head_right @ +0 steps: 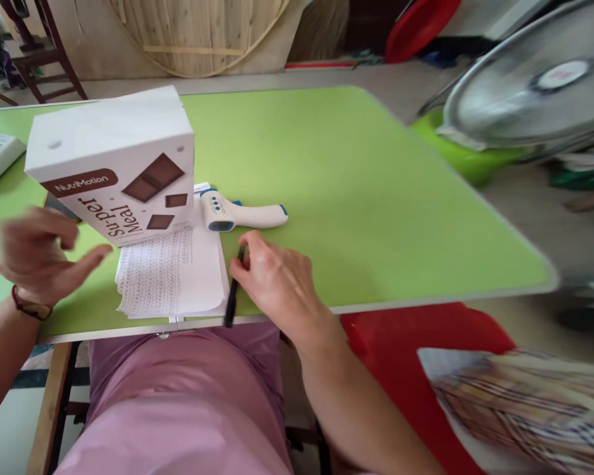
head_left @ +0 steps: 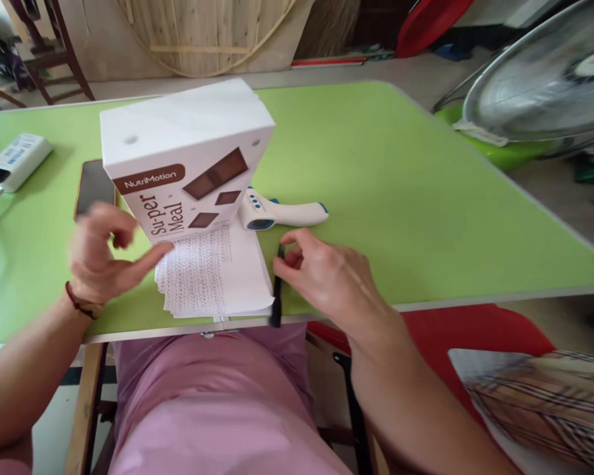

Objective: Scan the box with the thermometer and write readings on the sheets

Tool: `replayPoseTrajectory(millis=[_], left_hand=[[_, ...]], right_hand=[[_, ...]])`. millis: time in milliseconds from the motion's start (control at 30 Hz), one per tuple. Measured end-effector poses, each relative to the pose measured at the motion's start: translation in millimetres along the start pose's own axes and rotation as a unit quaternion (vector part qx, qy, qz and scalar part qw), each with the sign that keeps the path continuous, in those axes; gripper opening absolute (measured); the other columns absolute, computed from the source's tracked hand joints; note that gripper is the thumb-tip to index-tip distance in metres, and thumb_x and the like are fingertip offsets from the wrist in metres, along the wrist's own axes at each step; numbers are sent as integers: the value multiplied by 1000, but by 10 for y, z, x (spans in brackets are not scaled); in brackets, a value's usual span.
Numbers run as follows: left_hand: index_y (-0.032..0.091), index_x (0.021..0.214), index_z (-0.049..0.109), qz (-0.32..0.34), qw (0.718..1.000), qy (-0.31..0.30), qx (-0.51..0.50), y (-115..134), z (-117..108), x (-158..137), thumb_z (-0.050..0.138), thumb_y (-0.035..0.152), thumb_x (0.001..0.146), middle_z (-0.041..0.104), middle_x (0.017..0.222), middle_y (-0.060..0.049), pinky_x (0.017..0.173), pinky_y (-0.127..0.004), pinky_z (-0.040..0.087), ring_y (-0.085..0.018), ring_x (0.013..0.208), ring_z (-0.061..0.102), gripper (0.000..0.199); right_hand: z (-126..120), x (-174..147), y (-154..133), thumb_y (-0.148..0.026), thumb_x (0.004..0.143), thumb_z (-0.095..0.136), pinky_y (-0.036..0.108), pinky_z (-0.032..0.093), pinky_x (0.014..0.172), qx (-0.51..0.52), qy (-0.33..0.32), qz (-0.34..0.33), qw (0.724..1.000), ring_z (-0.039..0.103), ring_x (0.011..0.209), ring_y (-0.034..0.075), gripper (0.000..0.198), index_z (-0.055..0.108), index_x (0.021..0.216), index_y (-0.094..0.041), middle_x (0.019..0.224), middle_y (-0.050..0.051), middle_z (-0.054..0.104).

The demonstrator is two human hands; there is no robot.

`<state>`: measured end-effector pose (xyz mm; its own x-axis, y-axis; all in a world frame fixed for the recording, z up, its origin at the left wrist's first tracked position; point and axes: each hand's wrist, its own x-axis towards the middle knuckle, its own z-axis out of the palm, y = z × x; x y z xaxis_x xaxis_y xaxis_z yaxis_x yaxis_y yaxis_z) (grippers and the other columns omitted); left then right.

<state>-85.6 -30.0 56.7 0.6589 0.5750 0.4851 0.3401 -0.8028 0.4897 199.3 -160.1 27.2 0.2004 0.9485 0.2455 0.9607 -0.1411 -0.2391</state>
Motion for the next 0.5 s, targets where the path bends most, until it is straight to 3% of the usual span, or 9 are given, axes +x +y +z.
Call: replayPoseTrajectory(millis=[33, 67, 133, 200, 300, 400, 500], left_hand=[[25, 103, 57, 77, 997, -2, 11, 33, 24, -4, 66, 49, 92, 62, 87, -1, 58, -32, 43, -15, 66, 56, 27], [23, 102, 60, 154, 986, -56, 22, 69, 58, 1, 63, 46, 94, 62, 82, -1, 57, -30, 42, -14, 62, 55, 24], [18, 107, 65, 204, 963, -159, 71, 142, 141, 28, 54, 50, 98, 63, 83, -5, 59, -30, 42, -16, 65, 56, 35], [16, 115, 67, 202, 947, -226, 108, 200, 215, 51, 46, 62, 97, 62, 85, -8, 61, -32, 43, -18, 66, 54, 54], [20, 126, 65, 175, 940, -259, 136, 248, 280, 40, 41, 72, 92, 60, 89, -9, 68, -34, 44, -19, 69, 51, 67], [23, 131, 63, 156, 940, -262, 150, 265, 305, 5, 39, 73, 92, 59, 92, -9, 71, -36, 44, -20, 72, 50, 68], [22, 131, 63, 156, 942, -258, 150, 271, 313, -9, 37, 73, 93, 57, 91, -9, 70, -37, 43, -22, 73, 49, 69]], right_hand=[[-9, -20, -2, -23, 79, 62, 29, 33, 49, -14, 3, 1, 1000, 60, 51, 20, 19, 68, 97, -21, 66, 2, 71], [-22, -42, 1, -21, 79, 60, 28, 32, 49, -24, 6, -6, 1000, 60, 52, 19, 22, 68, 100, -21, 67, 2, 71], [-47, -95, 18, -19, 82, 56, 28, 31, 50, -35, 8, -37, 999, 61, 57, 19, 26, 68, 104, -23, 71, 2, 71], [-62, -146, 43, -17, 85, 52, 28, 30, 49, -52, 0, -70, 996, 61, 59, 18, 30, 69, 109, -24, 73, 3, 69], [-76, -172, 86, -16, 88, 47, 29, 31, 48, -42, -11, -108, 993, 58, 57, 17, 33, 71, 109, -24, 75, 4, 68], [-114, -123, 125, -16, 89, 47, 28, 40, 52, 99, 14, -125, 987, 60, 60, 15, 28, 73, 99, -23, 81, 5, 70], [-163, -72, 136, -18, 90, 52, 28, 48, 59, 305, 47, -109, 945, 63, 66, 14, 21, 72, 91, -24, 84, 4, 70]])
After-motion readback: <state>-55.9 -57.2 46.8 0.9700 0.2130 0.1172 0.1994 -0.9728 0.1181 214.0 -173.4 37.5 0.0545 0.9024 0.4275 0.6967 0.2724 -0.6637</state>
